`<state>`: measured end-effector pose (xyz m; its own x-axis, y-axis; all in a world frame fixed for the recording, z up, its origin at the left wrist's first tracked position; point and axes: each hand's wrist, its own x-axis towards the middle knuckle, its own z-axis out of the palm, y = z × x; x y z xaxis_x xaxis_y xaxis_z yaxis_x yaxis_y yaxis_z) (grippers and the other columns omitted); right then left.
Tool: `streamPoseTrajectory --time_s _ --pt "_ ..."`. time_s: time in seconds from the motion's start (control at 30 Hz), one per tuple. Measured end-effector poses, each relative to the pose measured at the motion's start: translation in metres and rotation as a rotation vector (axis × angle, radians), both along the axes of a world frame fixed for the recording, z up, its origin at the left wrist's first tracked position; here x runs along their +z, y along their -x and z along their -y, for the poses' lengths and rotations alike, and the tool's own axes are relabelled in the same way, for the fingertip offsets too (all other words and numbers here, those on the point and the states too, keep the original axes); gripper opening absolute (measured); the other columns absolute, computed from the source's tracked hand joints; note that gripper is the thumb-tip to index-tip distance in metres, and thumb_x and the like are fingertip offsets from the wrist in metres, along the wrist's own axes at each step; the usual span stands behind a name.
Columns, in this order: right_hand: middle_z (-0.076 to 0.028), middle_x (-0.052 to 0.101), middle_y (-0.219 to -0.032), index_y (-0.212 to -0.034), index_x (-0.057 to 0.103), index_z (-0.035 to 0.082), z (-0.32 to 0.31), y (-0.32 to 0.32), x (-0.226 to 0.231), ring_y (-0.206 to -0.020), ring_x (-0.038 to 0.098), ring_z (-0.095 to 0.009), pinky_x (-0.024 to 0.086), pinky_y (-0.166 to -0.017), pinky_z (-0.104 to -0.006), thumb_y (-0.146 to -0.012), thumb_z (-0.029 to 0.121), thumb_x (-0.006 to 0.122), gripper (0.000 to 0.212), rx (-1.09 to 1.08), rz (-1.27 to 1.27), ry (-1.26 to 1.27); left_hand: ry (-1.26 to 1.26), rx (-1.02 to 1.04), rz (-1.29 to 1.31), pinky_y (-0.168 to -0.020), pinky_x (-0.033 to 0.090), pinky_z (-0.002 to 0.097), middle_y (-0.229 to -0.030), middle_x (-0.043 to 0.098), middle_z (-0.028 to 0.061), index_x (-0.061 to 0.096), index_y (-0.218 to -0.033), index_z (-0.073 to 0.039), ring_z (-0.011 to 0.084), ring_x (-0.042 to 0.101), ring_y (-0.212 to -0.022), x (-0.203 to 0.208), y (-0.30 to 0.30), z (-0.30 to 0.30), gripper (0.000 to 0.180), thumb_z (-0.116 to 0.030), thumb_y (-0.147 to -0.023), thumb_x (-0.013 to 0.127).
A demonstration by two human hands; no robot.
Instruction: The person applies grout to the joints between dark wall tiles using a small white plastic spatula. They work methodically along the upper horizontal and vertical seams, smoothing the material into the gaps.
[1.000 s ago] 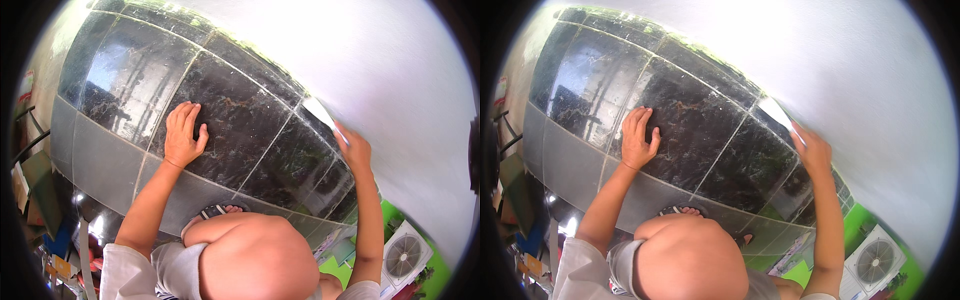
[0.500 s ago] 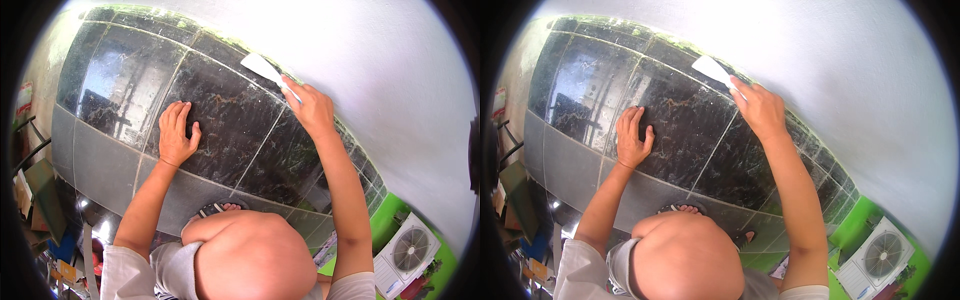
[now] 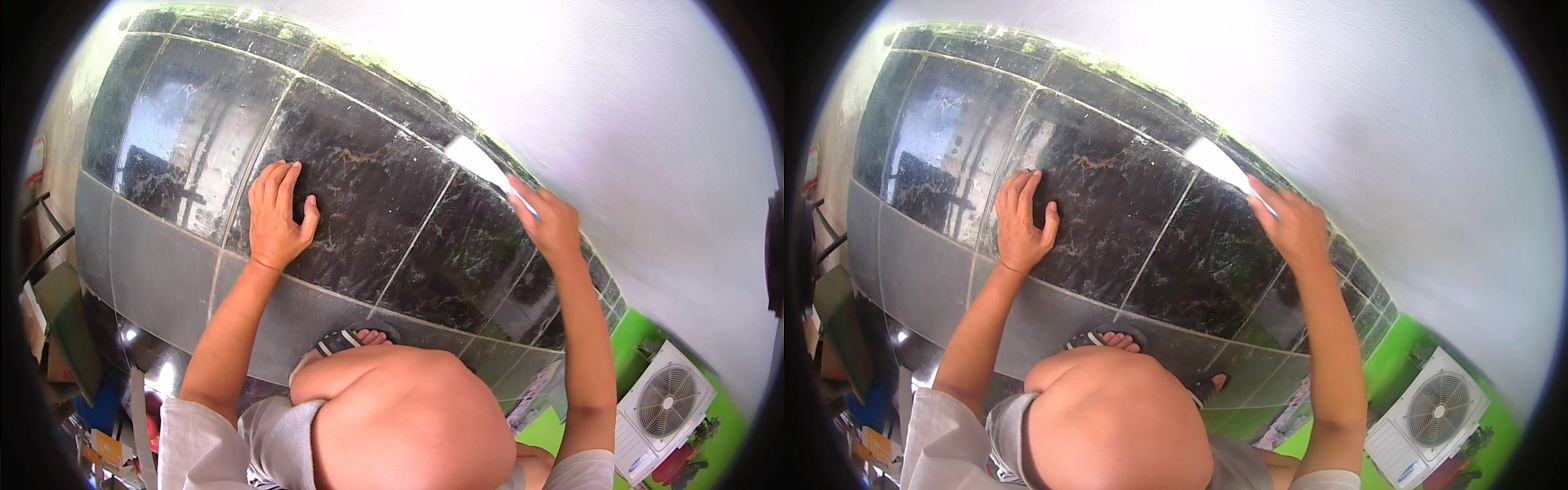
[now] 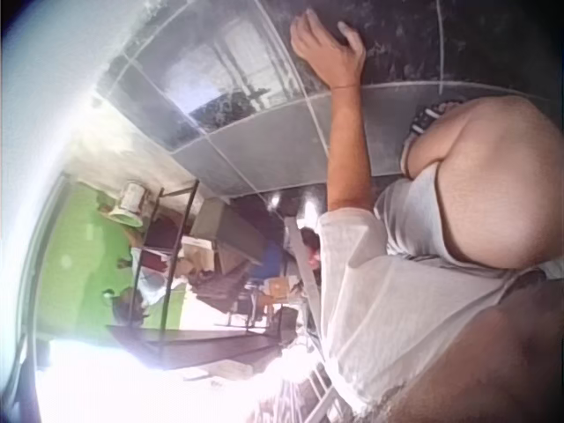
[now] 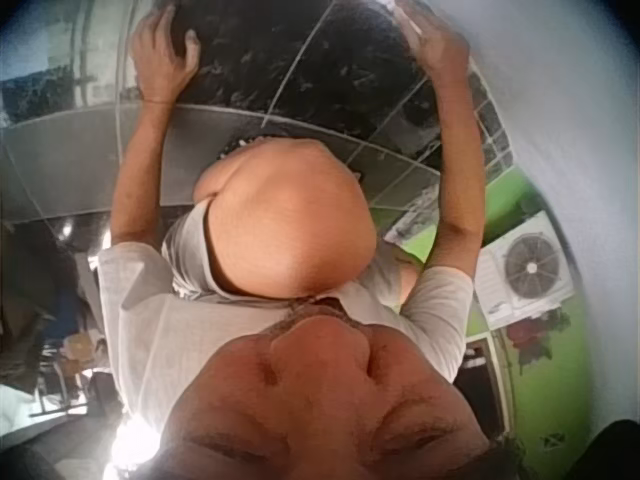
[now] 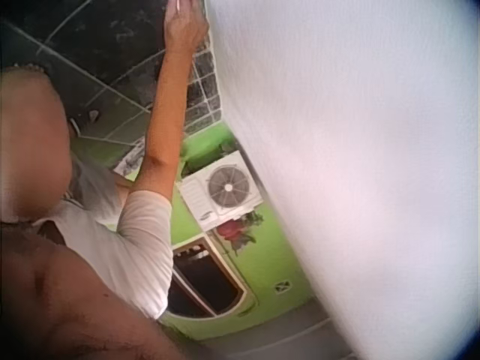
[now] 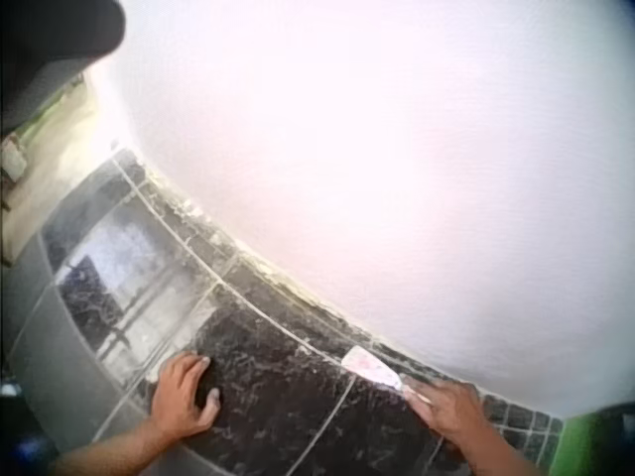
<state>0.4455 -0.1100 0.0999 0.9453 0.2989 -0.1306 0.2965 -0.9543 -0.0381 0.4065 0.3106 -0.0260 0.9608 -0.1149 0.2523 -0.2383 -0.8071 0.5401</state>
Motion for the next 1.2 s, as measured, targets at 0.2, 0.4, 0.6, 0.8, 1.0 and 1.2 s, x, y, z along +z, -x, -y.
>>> streamPoseTrajectory --time_s 0.2,0.4,0.6,0.8,1.0,1.2 --pt "-0.005 0.054 -0.069 -0.131 0.074 0.032 -0.095 -0.045 -0.021 -0.059 0.056 -0.026 0.046 -0.054 -0.0408 -0.099 0.039 0.068 0.034 0.063 0.088 -0.114 -0.002 -0.020 0.013 -0.111 0.039 0.0479 -0.132 0.059 0.0157 0.058 -0.137 -0.002 0.0354 0.054 -0.132 -0.001 -0.001 0.000 0.054 -0.014 -0.086 0.071" --pt "-0.005 0.051 -0.068 -0.133 0.073 0.034 -0.033 0.000 0.021 -0.058 0.054 -0.025 0.043 -0.054 -0.0404 -0.097 0.035 0.073 0.037 0.050 -0.117 0.086 0.004 -0.011 0.003 -0.111 0.039 0.0475 -0.132 0.059 0.0157 0.058 -0.137 -0.002 0.0351 0.054 -0.132 -0.002 0.002 -0.005 0.054 -0.014 -0.086 0.071" --pt "-0.004 0.049 -0.067 -0.131 0.074 0.033 -0.037 0.013 0.011 -0.056 0.053 -0.025 0.041 -0.051 -0.0389 -0.095 0.033 0.076 0.037 0.062 -0.052 0.021 -0.008 -0.016 0.006 -0.110 0.039 0.0481 -0.132 0.059 0.0166 0.058 -0.137 -0.002 0.0363 0.053 -0.132 -0.002 0.000 -0.001 0.054 -0.014 -0.085 0.071" --pt "-0.004 0.050 -0.067 -0.127 0.076 0.029 -0.098 -0.023 -0.005 -0.056 0.054 -0.024 0.043 -0.051 -0.0392 -0.092 0.033 0.077 0.035 0.124 0.063 -0.128 0.009 -0.028 0.017 -0.110 0.039 0.0483 -0.131 0.060 0.0167 0.058 -0.137 -0.002 0.0365 0.054 -0.131 -0.002 -0.002 -0.001 0.055 -0.014 -0.085 0.071" --pt "-0.004 0.047 -0.066 -0.130 0.075 0.031 -0.039 -0.001 0.018 -0.057 0.050 -0.024 0.042 -0.053 -0.0394 -0.094 0.034 0.076 0.036 0.058 -0.133 0.010 0.004 -0.020 0.003 -0.110 0.039 0.0480 -0.131 0.060 0.0164 0.058 -0.136 -0.002 0.0359 0.054 -0.131 -0.001 -0.001 -0.001 0.055 -0.015 -0.085 0.072" --pt "-0.005 0.051 -0.068 -0.130 0.074 0.028 -0.110 -0.028 -0.008 -0.058 0.058 -0.025 0.047 -0.054 -0.0404 -0.095 0.034 0.074 0.036 0.149 -0.011 -0.141 0.003 -0.018 0.007 -0.110 0.039 0.0475 -0.131 0.060 0.0158 0.058 -0.136 -0.002 0.0355 0.054 -0.131 -0.001 -0.001 -0.001 0.053 -0.016 -0.087 0.071"
